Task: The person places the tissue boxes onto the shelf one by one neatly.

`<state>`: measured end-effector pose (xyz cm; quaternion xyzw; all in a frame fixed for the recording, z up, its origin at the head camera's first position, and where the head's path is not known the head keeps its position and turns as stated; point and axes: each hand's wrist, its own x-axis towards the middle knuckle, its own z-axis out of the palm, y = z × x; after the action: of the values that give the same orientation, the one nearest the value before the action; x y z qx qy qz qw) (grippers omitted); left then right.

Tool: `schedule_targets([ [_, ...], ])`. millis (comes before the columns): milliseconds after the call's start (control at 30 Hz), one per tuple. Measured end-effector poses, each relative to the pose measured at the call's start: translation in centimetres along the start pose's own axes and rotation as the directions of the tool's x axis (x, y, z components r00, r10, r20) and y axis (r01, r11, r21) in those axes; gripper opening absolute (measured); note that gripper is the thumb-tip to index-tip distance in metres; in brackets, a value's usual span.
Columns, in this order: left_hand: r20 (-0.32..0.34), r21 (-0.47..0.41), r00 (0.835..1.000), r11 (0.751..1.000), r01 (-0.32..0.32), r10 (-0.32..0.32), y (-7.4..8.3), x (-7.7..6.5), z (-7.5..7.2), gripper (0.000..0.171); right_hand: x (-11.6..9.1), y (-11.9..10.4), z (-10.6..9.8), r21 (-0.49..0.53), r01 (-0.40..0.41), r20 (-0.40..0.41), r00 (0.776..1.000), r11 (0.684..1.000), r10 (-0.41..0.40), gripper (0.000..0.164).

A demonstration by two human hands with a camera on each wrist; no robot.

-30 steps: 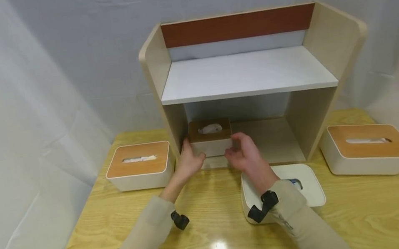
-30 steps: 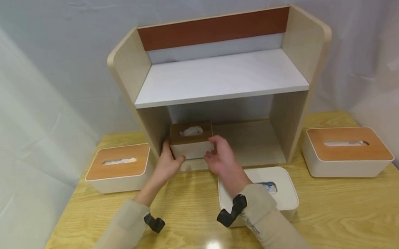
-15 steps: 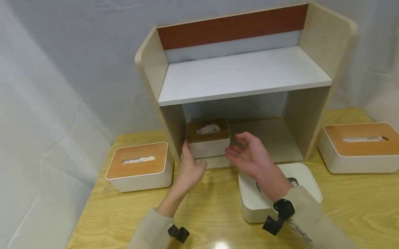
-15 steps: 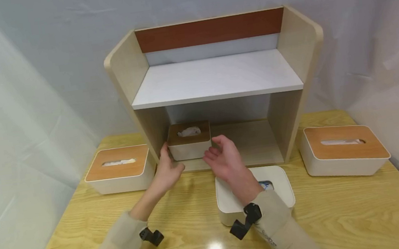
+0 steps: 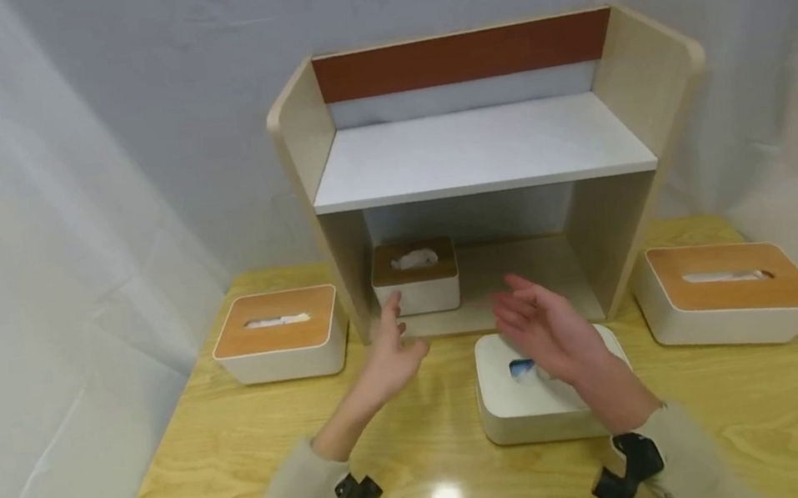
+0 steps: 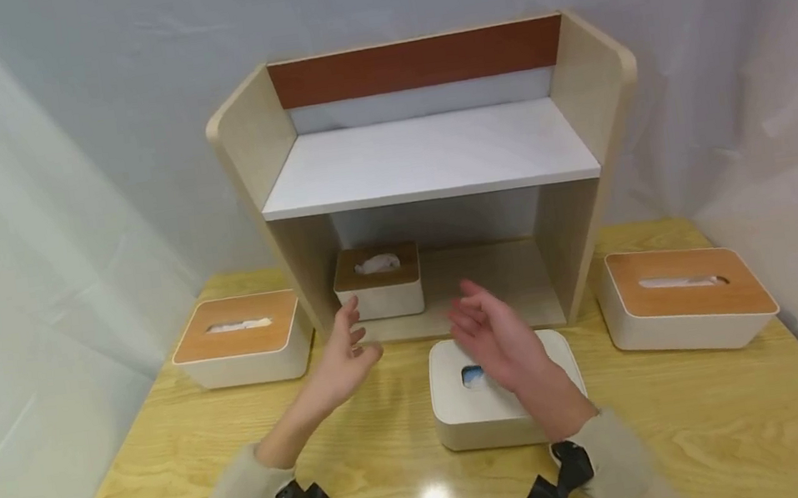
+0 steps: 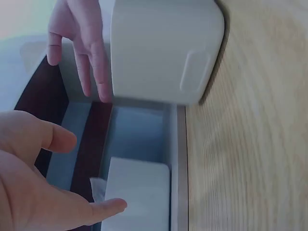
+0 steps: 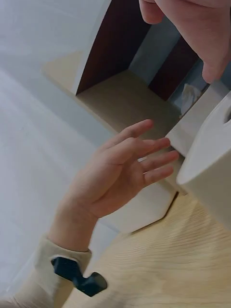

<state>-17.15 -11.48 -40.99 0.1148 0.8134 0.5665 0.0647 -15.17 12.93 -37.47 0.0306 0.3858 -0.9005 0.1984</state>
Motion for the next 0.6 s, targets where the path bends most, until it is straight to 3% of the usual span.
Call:
schedule_targets([
  [100, 0.070, -0.013, 0.997, 1.000, -0.017, 0.018, 0.3, -0.8, 0.6, 0.084, -1.3, -0.4, -0.7, -0.168, 0.021, -0.003, 1.000, 0.986, -0.021, 0.065],
  [200, 0.138, 0.004, 0.990, 0.999, -0.041, 0.040, 0.6, -1.5, 1.2, 0.082, -2.5, -0.6, -1.3, -0.318, 0.048, -0.002, 0.999, 0.947, -0.051, 0.066],
  [400, 0.216, 0.045, 0.972, 0.994, -0.099, 0.087, 0.4, -2.2, 2.4, 0.076, -4.4, -0.7, -2.9, -0.485, 0.098, 0.007, 0.994, 0.869, -0.108, 0.066],
  [533, 0.239, 0.048, 0.966, 0.993, -0.108, 0.094, 0.2, -2.4, 3.1, 0.075, -5.6, -0.9, -4.1, -0.646, 0.118, 0.002, 0.988, 0.754, -0.153, 0.063],
  [600, 0.250, 0.050, 0.964, 0.993, -0.102, 0.087, 0.2, -2.5, 3.4, 0.076, -6.1, -1.0, -4.5, -0.742, 0.110, -0.025, 0.981, 0.661, -0.191, 0.062],
])
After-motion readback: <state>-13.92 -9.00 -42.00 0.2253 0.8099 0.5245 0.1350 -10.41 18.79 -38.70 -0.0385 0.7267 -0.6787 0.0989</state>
